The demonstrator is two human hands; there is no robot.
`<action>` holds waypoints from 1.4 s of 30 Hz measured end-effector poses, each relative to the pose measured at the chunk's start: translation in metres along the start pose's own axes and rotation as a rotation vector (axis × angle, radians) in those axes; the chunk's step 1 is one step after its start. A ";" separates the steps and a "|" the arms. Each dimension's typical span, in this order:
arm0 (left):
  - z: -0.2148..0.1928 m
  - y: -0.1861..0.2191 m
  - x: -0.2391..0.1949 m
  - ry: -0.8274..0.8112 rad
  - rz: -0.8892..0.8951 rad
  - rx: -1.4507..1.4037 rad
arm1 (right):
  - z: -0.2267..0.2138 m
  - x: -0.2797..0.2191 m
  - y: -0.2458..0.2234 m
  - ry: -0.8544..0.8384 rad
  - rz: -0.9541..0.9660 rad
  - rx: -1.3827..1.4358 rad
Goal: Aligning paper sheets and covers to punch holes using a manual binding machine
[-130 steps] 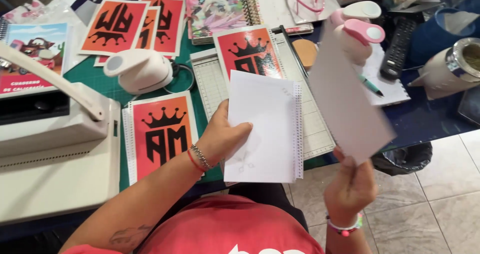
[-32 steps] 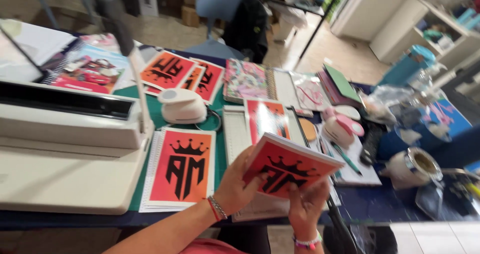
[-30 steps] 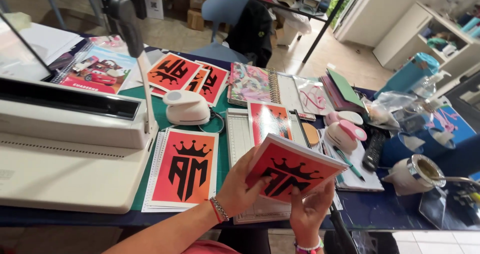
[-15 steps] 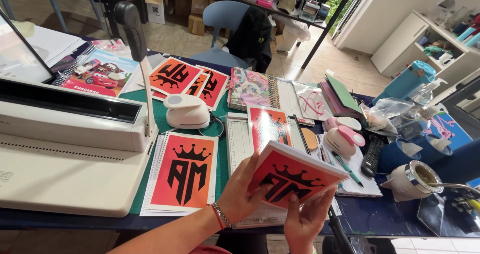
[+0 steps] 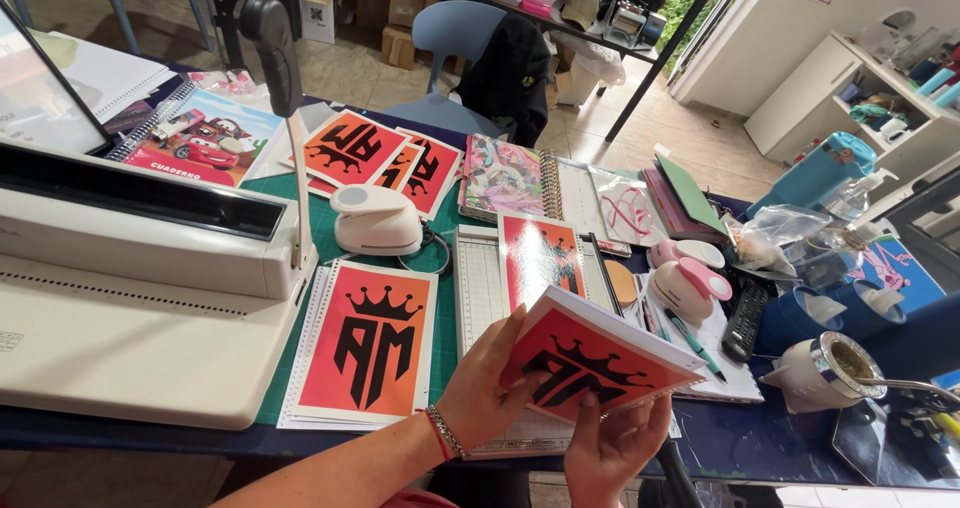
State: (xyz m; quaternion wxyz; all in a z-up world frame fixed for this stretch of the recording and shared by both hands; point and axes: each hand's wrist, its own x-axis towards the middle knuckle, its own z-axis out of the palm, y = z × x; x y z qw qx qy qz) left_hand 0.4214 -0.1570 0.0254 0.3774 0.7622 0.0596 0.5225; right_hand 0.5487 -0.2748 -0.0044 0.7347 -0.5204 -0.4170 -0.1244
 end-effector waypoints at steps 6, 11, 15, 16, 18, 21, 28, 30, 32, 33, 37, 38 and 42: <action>-0.002 -0.001 -0.001 -0.033 -0.035 -0.042 | -0.006 -0.002 0.013 0.068 0.060 -0.023; -0.013 0.026 0.010 -0.042 0.038 -0.091 | -0.005 0.028 -0.005 0.041 0.177 0.004; -0.023 0.062 0.033 -0.126 -0.097 -0.632 | -0.009 0.052 -0.015 -0.083 0.603 0.622; -0.023 0.064 0.036 -0.134 -0.172 -0.787 | -0.011 0.055 -0.018 -0.249 0.697 0.881; -0.011 0.041 0.038 -0.090 -0.333 -0.651 | -0.048 0.033 0.000 -0.250 0.724 0.887; -0.013 0.034 0.040 -0.070 -0.643 -0.762 | -0.095 -0.010 0.051 -0.278 0.803 0.954; -0.026 0.022 0.020 0.038 -1.040 -1.211 | -0.180 -0.082 0.166 -0.307 1.020 1.114; -0.029 0.013 0.024 0.155 -0.989 -1.130 | -0.176 -0.084 0.172 -0.302 1.084 1.167; -0.042 0.003 0.022 0.264 -0.934 -1.034 | -0.150 -0.072 0.160 -0.295 1.146 1.230; -0.051 0.001 0.019 0.227 -0.880 -0.965 | -0.128 -0.059 0.142 -0.293 1.177 1.262; -0.081 0.016 0.022 0.059 -0.762 -0.529 | -0.025 0.015 -0.026 -0.453 0.954 0.795; -0.083 0.018 0.022 0.055 -0.771 -0.527 | -0.015 0.016 -0.042 -0.446 0.961 0.795; -0.087 0.028 0.020 0.078 -0.738 -0.343 | 0.004 0.006 -0.068 -0.478 0.624 0.161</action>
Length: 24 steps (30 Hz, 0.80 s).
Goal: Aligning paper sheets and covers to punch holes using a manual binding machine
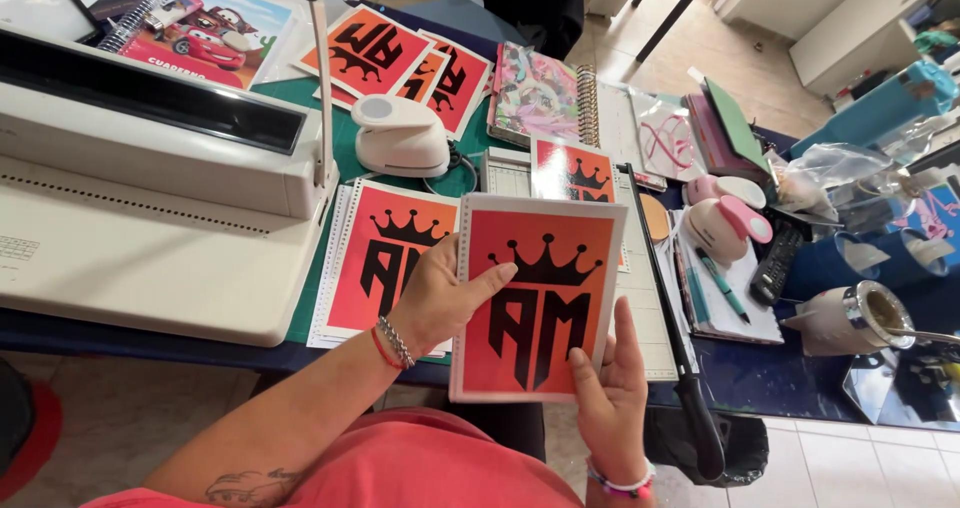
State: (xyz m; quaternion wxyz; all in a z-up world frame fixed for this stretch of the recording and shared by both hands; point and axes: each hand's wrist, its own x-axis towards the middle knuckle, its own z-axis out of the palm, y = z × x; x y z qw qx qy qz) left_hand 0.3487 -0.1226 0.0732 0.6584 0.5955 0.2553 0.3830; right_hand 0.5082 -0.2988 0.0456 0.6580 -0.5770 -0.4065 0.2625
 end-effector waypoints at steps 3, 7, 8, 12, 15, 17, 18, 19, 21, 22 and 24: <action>-0.003 -0.015 -0.015 0.034 0.049 0.050 | 0.002 -0.005 0.022 0.056 -0.198 -0.085; -0.006 -0.043 -0.029 0.010 0.260 0.025 | 0.004 -0.006 0.035 0.069 -0.304 -0.134; -0.007 -0.042 -0.031 0.010 0.267 0.028 | 0.005 -0.007 0.041 0.069 -0.310 -0.131; -0.008 -0.046 -0.033 0.012 0.250 -0.059 | -0.005 -0.007 0.068 0.205 -0.317 -0.443; -0.010 -0.056 -0.031 0.025 0.247 -0.071 | -0.004 -0.003 0.071 0.207 -0.505 -0.715; -0.011 -0.059 -0.030 0.004 0.250 -0.107 | 0.002 -0.001 0.066 0.157 -0.646 -0.735; -0.012 -0.060 -0.029 0.026 0.246 -0.071 | 0.005 0.000 0.063 0.158 -0.676 -0.769; -0.013 -0.060 -0.029 0.047 0.241 -0.033 | 0.008 0.000 0.060 0.159 -0.705 -0.802; -0.014 -0.067 -0.028 0.066 0.236 -0.012 | 0.025 0.003 0.032 0.172 -0.772 -0.836; -0.015 -0.071 -0.028 0.091 0.231 0.008 | 0.033 0.005 0.018 0.178 -0.840 -0.870; -0.016 -0.078 -0.027 0.088 0.230 0.018 | 0.035 0.006 0.019 0.264 -0.915 -0.869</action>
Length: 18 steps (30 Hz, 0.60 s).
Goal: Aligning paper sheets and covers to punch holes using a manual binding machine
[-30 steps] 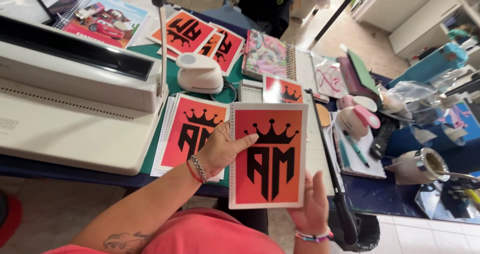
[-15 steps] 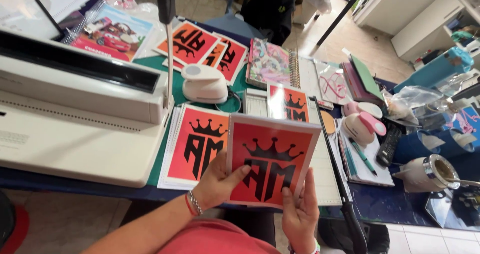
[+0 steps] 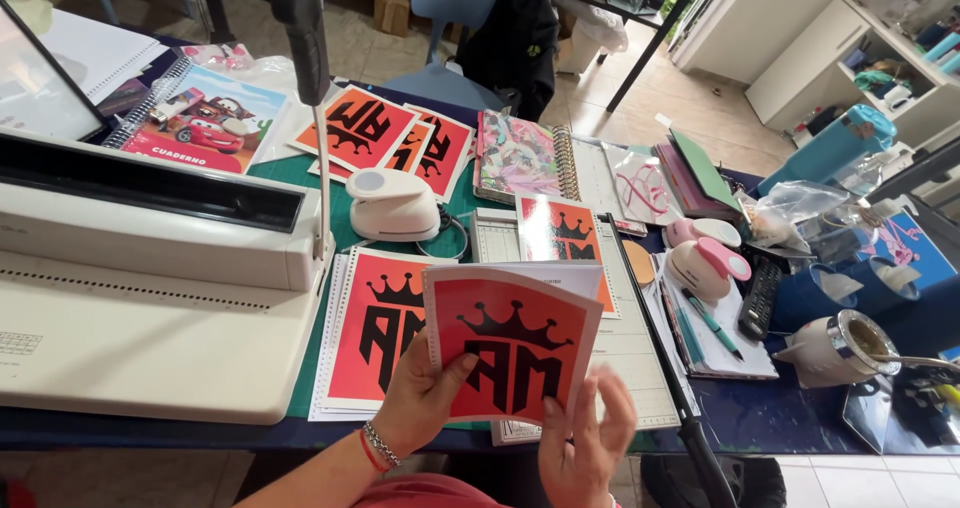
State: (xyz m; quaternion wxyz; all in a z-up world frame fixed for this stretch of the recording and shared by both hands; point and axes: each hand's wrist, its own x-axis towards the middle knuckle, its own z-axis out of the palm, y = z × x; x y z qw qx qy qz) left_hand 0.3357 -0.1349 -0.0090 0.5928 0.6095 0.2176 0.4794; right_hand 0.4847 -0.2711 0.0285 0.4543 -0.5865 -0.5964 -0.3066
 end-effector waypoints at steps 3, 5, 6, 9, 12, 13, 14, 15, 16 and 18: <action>-0.001 -0.002 0.000 0.004 0.021 -0.008 | 0.000 -0.003 0.000 0.112 -0.041 -0.003; -0.001 -0.001 -0.001 0.007 0.039 -0.025 | 0.000 -0.008 0.000 0.126 -0.040 0.028; -0.002 0.000 0.000 0.020 0.021 -0.026 | 0.000 -0.010 -0.001 0.109 -0.024 0.149; -0.006 0.001 0.001 0.049 0.029 -0.002 | -0.008 -0.035 0.009 -0.016 0.382 0.755; -0.008 -0.007 -0.001 0.051 0.050 -0.012 | -0.020 -0.021 0.017 -0.216 0.539 0.994; -0.009 -0.012 0.000 0.041 0.049 -0.053 | -0.025 -0.008 0.020 -0.302 0.290 0.742; -0.012 -0.009 0.000 0.027 0.046 -0.044 | -0.022 0.000 0.012 -0.289 0.301 0.742; -0.012 -0.007 0.000 0.004 0.044 -0.030 | -0.021 0.010 0.006 -0.204 0.171 0.428; -0.012 -0.004 0.000 -0.020 0.043 -0.017 | -0.021 0.020 0.000 -0.120 0.044 0.113; -0.011 -0.002 0.000 -0.036 0.053 -0.028 | -0.020 0.029 -0.010 -0.169 0.071 0.156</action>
